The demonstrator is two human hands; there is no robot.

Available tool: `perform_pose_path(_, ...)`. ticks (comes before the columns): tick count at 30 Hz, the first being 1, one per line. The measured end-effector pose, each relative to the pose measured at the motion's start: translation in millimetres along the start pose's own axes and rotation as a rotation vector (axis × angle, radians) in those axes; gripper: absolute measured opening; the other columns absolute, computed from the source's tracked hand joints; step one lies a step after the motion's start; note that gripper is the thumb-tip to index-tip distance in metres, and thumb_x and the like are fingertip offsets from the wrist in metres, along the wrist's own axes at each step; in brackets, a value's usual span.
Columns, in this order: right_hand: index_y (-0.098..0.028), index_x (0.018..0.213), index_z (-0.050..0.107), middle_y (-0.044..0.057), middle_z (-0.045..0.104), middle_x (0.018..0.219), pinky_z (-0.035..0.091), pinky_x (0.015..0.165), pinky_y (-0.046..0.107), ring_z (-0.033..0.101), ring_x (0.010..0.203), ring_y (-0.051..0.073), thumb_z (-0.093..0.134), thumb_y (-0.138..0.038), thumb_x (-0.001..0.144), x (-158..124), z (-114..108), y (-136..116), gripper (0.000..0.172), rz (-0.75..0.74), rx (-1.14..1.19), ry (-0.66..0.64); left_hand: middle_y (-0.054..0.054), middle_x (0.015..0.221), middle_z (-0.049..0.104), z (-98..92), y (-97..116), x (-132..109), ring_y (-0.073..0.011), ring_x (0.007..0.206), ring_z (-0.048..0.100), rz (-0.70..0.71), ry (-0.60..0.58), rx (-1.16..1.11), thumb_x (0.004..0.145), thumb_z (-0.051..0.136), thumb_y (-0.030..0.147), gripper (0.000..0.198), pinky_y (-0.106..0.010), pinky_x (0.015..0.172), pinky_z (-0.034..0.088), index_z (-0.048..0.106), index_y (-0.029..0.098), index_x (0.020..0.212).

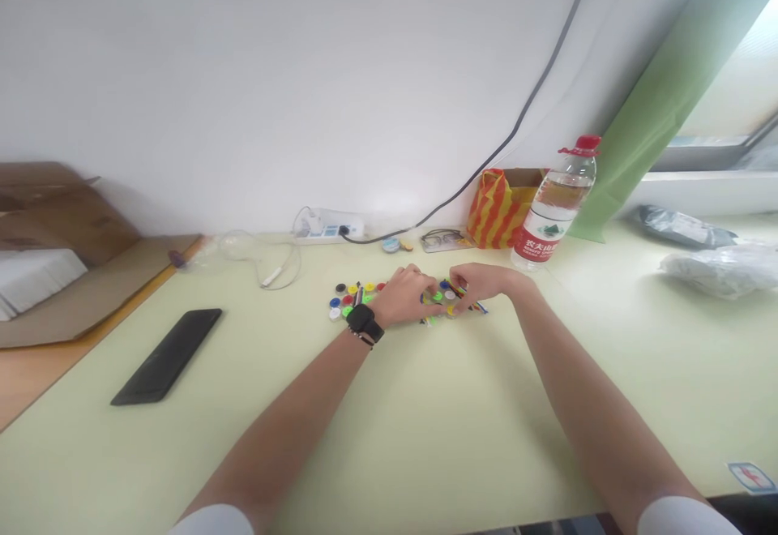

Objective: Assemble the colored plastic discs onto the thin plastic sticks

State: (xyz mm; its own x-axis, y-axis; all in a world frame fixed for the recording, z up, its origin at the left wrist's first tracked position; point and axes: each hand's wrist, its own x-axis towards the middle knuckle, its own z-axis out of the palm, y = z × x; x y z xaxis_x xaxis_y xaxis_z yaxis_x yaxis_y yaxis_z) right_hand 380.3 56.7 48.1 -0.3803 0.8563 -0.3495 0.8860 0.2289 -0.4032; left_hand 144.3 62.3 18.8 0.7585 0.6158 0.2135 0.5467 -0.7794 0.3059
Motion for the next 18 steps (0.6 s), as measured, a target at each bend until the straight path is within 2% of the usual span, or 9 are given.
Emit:
perform_pose_path(7,-0.023,0.093,0.056,0.006,0.067,0.105,0.044,0.069,0.031,0.062,0.091,0.025,0.083,-0.057,0.059,5.8,2.6,6.6,0.056,-0.014,-0.001,0.129,-0.006,0.101,0.072,-0.9,2.1,-0.8,-0.0313,0.114,0.058,-0.005,-0.012,-0.025,0.084,0.075,0.048,0.032,-0.042,0.097,0.046,0.069,0.025,0.104)
perform_pose_path(10,-0.023,0.097,0.059,0.006,0.066,0.108,0.046,0.071,0.031,0.063,0.094,0.025,0.083,-0.054,0.061,4.5,1.5,6.1,0.054,-0.039,0.028,0.128,-0.005,0.105,0.072,-1.1,1.7,-0.6,-0.0310,0.114,0.058,0.010,-0.013,-0.020,0.086,0.074,0.047,0.033,-0.042,0.096,0.045,0.069,0.027,0.112)
perform_pose_path(18,-0.023,0.101,0.066,0.004,0.069,0.098,0.049,0.073,0.030,0.066,0.089,0.023,0.083,-0.046,0.066,7.2,4.6,-0.1,0.045,-0.120,0.048,0.092,-0.007,0.101,0.074,2.6,1.5,0.0,-0.0320,0.112,0.059,0.030,0.004,0.019,0.090,0.070,0.054,0.034,-0.044,0.094,0.046,0.071,0.024,0.106)
